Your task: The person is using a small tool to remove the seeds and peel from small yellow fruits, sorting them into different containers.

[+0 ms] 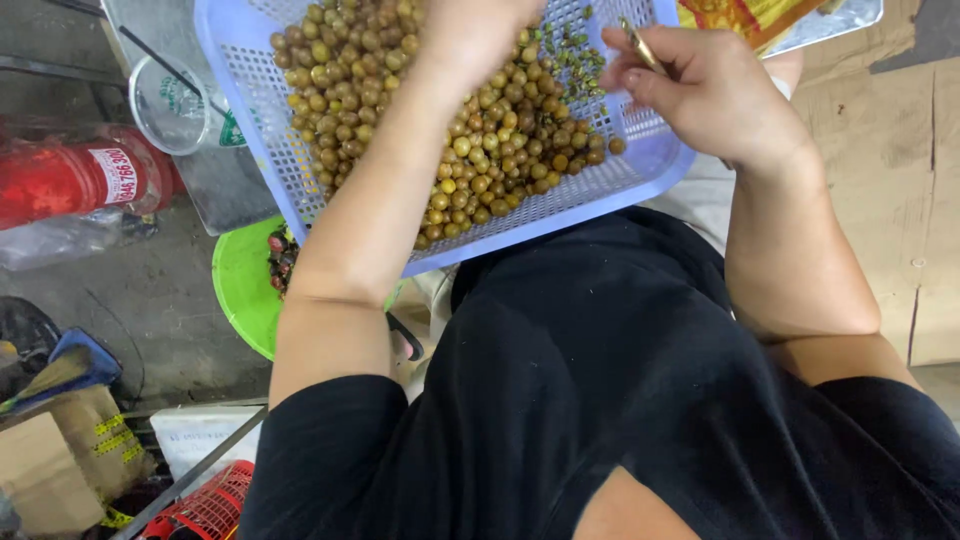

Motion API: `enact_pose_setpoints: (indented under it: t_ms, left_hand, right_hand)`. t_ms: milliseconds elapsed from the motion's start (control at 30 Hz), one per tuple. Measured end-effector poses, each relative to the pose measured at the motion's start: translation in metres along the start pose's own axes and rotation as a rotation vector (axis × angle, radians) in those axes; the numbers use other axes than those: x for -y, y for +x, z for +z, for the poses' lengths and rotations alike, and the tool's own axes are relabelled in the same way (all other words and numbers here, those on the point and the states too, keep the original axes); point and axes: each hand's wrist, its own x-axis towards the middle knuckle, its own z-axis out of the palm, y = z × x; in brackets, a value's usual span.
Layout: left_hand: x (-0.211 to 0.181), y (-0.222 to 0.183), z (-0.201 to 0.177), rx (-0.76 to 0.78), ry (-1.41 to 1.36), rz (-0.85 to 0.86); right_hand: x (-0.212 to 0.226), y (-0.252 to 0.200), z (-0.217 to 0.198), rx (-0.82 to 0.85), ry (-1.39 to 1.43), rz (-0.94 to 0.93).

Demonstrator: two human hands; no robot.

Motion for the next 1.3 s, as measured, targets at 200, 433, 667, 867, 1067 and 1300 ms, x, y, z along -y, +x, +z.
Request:
enact_pose_setpoints:
  t_ms: [200, 433, 667, 867, 1067, 1300]
  left_hand:
    - [0.026, -0.027, 0.081, 0.548, 0.572, 0.094]
    - [0.035, -0.038, 0.093, 0.675, 1.042, 0.466]
    - [0.009, -0.037, 0.075, 0.762, 1.083, 0.395]
    - [-0.008, -0.036, 0.015, 0.3, -0.363, -0.191]
    - [-0.036, -0.071, -0.014, 0.133, -1.232, 0.047]
    - [-0.052, -0.082, -0.019, 0.033, -1.177, 0.137]
  right_hand:
    - [0.0, 0.001, 0.001, -0.068, 0.194, -0.127]
    - [-0.027, -0.012, -0.005, -0.172, 0.253, -0.024]
    - [0.0, -0.003, 0.003, -0.142, 0.326, -0.015]
    - [-0.018, -0.007, 0.01, -0.167, 0.308, 0.091]
    - [0.014, -0.001, 0.028, -0.007, 0.354, 0.088]
    - [0.025, -0.002, 0.033, 0.049, 0.608, 0.078]
